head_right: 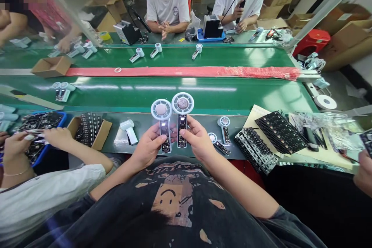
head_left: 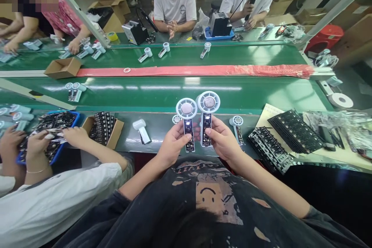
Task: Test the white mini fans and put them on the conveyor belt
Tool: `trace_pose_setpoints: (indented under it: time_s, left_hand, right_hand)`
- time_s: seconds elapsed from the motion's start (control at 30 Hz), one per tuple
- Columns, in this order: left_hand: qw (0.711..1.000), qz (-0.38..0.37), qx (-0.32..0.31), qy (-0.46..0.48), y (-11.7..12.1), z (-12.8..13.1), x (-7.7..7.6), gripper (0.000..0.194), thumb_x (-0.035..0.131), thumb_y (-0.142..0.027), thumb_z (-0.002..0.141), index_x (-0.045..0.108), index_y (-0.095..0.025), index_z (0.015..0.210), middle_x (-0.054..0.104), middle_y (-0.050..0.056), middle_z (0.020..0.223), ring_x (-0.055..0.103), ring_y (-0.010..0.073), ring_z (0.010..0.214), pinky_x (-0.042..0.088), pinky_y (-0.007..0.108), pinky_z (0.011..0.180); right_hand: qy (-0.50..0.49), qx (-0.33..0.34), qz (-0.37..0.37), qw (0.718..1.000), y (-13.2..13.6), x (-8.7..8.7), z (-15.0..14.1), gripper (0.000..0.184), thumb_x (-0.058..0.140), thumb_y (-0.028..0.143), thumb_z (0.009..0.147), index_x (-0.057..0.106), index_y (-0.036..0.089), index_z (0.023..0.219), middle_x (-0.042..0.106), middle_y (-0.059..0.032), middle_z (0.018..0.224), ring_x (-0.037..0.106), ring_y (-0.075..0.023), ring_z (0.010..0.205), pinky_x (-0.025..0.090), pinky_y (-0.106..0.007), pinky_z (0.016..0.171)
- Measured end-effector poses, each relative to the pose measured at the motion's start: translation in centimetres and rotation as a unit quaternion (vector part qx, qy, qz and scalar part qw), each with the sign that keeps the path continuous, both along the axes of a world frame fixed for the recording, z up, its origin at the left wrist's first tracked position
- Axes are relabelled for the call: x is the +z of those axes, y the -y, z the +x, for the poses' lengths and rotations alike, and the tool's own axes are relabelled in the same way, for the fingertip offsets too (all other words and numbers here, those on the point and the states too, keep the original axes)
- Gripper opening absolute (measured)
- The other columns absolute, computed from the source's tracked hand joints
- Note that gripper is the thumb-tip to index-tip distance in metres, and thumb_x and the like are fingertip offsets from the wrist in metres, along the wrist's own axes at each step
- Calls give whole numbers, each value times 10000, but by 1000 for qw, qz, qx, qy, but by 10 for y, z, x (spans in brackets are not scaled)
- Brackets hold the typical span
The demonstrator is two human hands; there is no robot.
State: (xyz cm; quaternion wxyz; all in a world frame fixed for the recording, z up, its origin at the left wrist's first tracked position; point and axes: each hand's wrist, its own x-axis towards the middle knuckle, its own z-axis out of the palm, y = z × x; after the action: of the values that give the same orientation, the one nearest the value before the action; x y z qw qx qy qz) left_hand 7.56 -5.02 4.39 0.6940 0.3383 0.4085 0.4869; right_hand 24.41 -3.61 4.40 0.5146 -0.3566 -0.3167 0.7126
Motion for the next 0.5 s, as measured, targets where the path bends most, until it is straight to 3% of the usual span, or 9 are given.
trace_pose_setpoints:
  time_s: [0.33,0.5]
  left_hand:
    - [999,9,29,-20,12,8,-3,534,861,-367,719,648,-180,1171,699,142,1281,680,292,1142,557,433,984]
    - [1000,16,22,-9,16,12,-1,540,865,-375,710,648,-192,1169,722,125,1227,691,290,1119,550,447,995]
  right_hand:
    - [-4,3,14,1000,7,-6,4,489,909,381,668,713,292,1108,736,-23,1133,648,-261,1163,504,-495,1085]
    - [-6,8,17,1000,13,-3,8,487,905,388,678,708,299,1115,733,-20,1148,664,-248,1124,528,-481,1059]
